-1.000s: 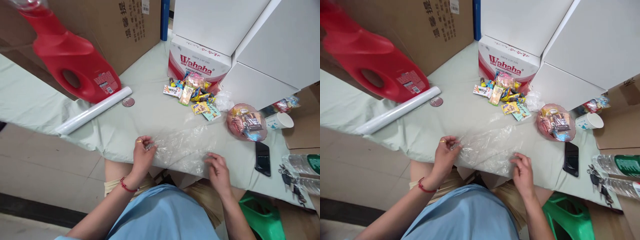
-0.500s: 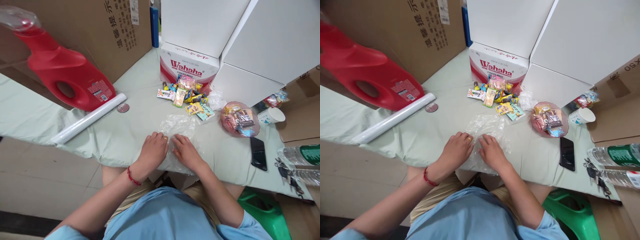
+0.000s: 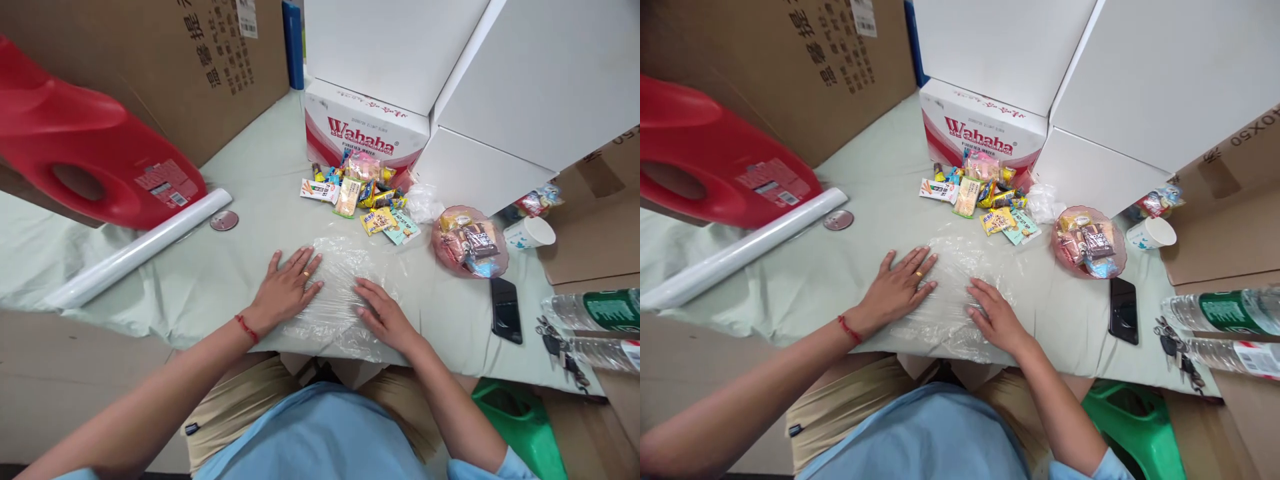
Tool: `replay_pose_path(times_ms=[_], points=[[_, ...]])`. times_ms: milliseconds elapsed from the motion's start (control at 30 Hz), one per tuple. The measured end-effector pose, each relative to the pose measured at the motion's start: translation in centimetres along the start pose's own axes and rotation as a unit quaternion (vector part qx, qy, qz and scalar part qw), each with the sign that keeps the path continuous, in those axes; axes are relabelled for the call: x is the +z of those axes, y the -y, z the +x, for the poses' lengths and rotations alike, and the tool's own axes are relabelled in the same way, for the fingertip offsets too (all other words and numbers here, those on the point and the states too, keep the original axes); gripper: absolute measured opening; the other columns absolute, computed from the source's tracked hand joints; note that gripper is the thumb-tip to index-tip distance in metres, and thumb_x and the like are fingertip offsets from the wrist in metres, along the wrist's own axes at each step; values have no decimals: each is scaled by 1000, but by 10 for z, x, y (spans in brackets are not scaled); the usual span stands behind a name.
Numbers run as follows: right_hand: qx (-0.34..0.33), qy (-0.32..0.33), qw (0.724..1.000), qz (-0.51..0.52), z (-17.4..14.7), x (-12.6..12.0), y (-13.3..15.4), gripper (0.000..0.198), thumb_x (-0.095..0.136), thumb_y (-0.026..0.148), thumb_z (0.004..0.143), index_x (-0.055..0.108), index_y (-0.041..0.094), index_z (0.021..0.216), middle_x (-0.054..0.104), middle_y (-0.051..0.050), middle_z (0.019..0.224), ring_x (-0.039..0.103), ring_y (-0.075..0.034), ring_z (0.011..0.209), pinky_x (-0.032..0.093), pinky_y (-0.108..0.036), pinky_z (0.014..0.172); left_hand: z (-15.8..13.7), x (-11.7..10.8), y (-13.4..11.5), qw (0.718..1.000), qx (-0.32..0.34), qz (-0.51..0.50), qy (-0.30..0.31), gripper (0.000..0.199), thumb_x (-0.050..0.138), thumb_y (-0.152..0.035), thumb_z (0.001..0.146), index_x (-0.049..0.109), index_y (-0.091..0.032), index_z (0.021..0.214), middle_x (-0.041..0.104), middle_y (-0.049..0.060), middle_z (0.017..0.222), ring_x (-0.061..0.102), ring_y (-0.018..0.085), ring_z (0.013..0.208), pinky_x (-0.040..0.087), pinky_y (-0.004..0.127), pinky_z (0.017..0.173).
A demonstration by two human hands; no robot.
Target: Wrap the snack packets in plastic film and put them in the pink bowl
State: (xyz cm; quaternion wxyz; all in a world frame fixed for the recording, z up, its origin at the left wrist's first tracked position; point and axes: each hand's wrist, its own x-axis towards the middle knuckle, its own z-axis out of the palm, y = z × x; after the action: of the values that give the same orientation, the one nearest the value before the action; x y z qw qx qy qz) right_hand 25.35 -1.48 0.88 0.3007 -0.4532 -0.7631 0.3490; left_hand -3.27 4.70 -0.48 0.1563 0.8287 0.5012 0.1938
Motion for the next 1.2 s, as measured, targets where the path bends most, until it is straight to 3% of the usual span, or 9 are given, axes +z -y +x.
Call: replay_pose_path(times_ms=[133,233,333,533,633,733,900,1000,1200], points=[[152,-7,964,218,17,-39,-12,41,63,57,100,73,24,123,80,-10,113,77,-23,100,65,-42,89,-1,-3,-3,1000,-12,2,-4,57,51,-45,103,52,-30,158,41,16,170,40,35,158,5,67,130],[198,-94,957,188,64,-71,-29,41,73,59,89,75,20,100,77,-4,86,68,-16,68,59,-31,68,1,-3,-6,1000,-16,0,0,57,51,-45,103,52,-30,158,42,15,170,40,34,158,4,65,131],[186,-161,968,38,133,-94,-46,36,66,55,90,72,20,93,74,-4,82,62,-18,67,54,-32,69,1,-3,-5,1000,-14,-4,1,58,50,-46,103,52,-29,158,42,15,170,40,34,158,4,65,130],[164,-255,923,-237,248,-97,-51,33,47,37,103,71,15,106,74,-18,107,63,-32,106,47,-43,99,0,-4,-6,1000,-14,-23,-14,57,52,-45,103,53,-30,157,43,15,169,40,34,158,4,64,131],[106,-191,937,-274,257,-84,-45,36,46,31,105,66,10,128,68,-22,127,59,-33,120,45,-45,107,-1,-3,-5,1000,-5,-6,-11,57,52,-45,104,51,-28,158,43,16,169,40,35,158,6,66,130],[94,-123,938,-311,241,-77,-41,47,50,28,102,56,10,145,65,-22,135,59,-36,125,46,-47,108,-2,-2,-4,1000,2,22,-10,57,49,-45,106,49,-28,160,42,15,170,41,34,157,8,67,131],[199,-132,891,-387,220,-91,-26,39,50,27,100,67,15,133,71,-20,125,62,-38,118,51,-48,100,-3,-1,-4,997,6,81,-1,56,42,-47,109,46,-29,162,39,11,172,39,31,159,11,64,133],[172,-151,875,-427,230,-88,-5,36,45,26,103,69,15,127,69,-21,129,60,-38,124,50,-47,100,-3,-1,-4,995,6,96,0,57,40,-49,109,45,-29,163,40,10,172,39,30,159,13,63,133],[215,-25,866,-450,258,-19,17,46,53,47,106,64,10,130,74,-24,119,72,-37,112,55,-45,93,-3,0,-4,995,1,102,3,57,39,-49,110,46,-27,162,38,10,172,38,29,159,12,63,133]])
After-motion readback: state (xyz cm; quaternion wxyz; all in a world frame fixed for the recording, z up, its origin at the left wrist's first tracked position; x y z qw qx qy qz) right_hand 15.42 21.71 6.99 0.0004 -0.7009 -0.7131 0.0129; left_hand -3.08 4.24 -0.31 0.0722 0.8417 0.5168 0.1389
